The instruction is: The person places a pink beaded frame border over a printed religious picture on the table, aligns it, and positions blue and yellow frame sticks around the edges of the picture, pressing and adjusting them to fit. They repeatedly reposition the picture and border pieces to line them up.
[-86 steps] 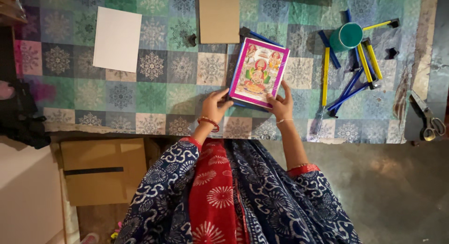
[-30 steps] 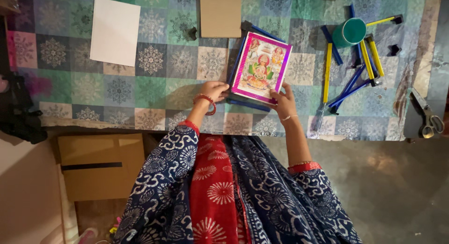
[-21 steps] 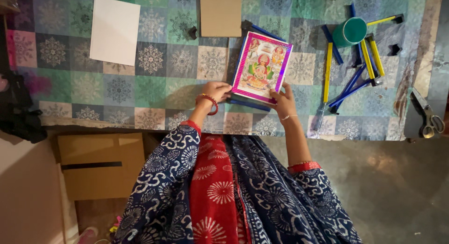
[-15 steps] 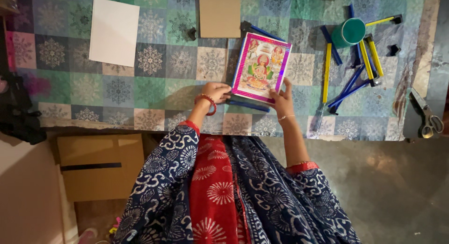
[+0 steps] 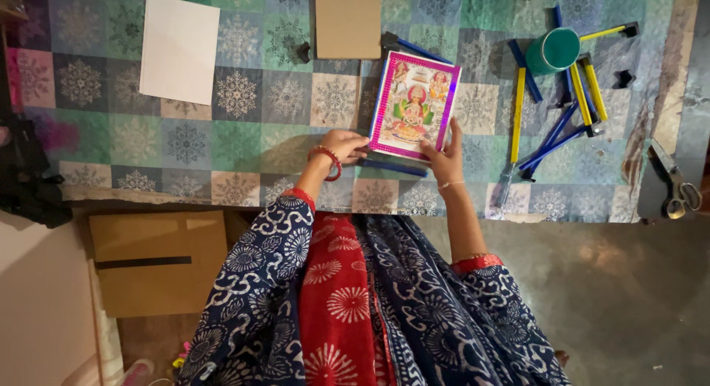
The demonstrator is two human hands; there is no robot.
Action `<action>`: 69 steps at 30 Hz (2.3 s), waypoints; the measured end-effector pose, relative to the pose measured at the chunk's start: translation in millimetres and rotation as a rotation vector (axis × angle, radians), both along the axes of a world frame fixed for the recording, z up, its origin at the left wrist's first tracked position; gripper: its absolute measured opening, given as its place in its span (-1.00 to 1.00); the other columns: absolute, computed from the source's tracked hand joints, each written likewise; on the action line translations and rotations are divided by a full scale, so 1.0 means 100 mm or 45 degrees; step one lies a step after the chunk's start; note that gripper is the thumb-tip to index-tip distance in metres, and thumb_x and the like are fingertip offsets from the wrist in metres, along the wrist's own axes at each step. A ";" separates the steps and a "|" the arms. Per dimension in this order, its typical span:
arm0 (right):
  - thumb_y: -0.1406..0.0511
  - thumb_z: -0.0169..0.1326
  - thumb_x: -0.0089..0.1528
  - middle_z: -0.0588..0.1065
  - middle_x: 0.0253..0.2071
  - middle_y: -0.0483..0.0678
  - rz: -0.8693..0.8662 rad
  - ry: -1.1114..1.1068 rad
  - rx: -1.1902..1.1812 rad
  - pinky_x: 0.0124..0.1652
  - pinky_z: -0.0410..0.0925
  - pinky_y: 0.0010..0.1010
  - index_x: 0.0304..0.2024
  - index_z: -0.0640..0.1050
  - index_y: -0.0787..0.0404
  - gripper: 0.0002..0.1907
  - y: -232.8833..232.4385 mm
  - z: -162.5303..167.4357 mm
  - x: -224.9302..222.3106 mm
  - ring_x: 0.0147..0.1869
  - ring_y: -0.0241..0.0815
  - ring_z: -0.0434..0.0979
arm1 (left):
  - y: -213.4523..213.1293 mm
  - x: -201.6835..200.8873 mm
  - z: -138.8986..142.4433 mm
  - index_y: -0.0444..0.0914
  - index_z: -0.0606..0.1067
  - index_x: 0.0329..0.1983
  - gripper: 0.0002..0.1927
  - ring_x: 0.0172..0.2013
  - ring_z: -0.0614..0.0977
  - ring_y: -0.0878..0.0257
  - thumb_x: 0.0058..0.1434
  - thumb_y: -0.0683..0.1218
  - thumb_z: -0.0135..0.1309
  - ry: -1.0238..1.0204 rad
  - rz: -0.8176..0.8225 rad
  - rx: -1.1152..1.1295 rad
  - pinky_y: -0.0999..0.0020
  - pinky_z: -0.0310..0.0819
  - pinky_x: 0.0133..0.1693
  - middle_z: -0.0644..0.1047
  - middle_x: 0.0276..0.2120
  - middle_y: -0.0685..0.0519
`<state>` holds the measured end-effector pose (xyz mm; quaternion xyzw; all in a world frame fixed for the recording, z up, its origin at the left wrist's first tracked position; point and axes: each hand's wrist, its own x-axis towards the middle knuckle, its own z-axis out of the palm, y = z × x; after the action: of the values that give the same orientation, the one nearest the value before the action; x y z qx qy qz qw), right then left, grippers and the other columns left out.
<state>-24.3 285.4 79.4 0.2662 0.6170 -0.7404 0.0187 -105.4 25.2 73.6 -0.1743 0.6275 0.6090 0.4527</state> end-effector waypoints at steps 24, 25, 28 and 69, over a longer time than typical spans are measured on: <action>0.49 0.15 0.27 0.54 0.08 0.16 0.005 0.097 0.061 -0.15 0.60 -0.28 0.55 -0.02 0.04 -0.08 -0.01 0.01 0.03 -0.01 -0.09 0.65 | -0.01 -0.04 0.04 -0.31 0.61 -0.01 -0.66 -0.21 0.71 0.27 0.25 0.00 0.21 0.006 -0.112 0.029 0.36 0.61 -0.11 0.69 -0.18 0.03; 0.49 0.15 0.27 0.54 0.07 0.17 0.004 0.078 0.055 -0.17 0.60 -0.28 0.55 -0.02 0.04 -0.08 -0.02 0.01 0.03 -0.02 -0.09 0.65 | -0.01 -0.04 0.04 -0.32 0.61 -0.02 -0.65 -0.21 0.70 0.27 0.24 0.00 0.23 0.011 -0.112 0.029 0.36 0.60 -0.12 0.69 -0.19 0.03; 0.50 0.14 0.28 0.53 0.07 0.18 0.001 0.074 0.053 -0.18 0.60 -0.29 0.54 -0.02 0.04 -0.09 -0.03 0.02 0.02 -0.04 -0.09 0.65 | 0.00 -0.04 0.02 -0.32 0.61 -0.03 -0.65 -0.21 0.71 0.27 0.22 0.00 0.24 -0.001 -0.084 0.057 0.37 0.61 -0.12 0.70 -0.18 0.02; 0.47 0.13 0.26 0.58 -0.10 0.05 0.018 -0.044 0.008 -0.27 0.54 -0.34 0.55 -0.01 -0.05 -0.07 -0.01 0.18 0.02 -0.19 -0.19 0.64 | 0.43 -0.47 0.11 -0.10 0.39 0.39 -0.34 -0.30 0.66 0.30 0.21 -0.14 0.30 0.741 0.232 0.053 0.39 0.58 -0.33 0.69 -0.11 -0.08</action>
<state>-22.5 284.3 97.4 0.2746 0.6208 -0.7335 0.0337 -152.7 68.6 84.6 -0.0389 0.7000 0.6843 0.2008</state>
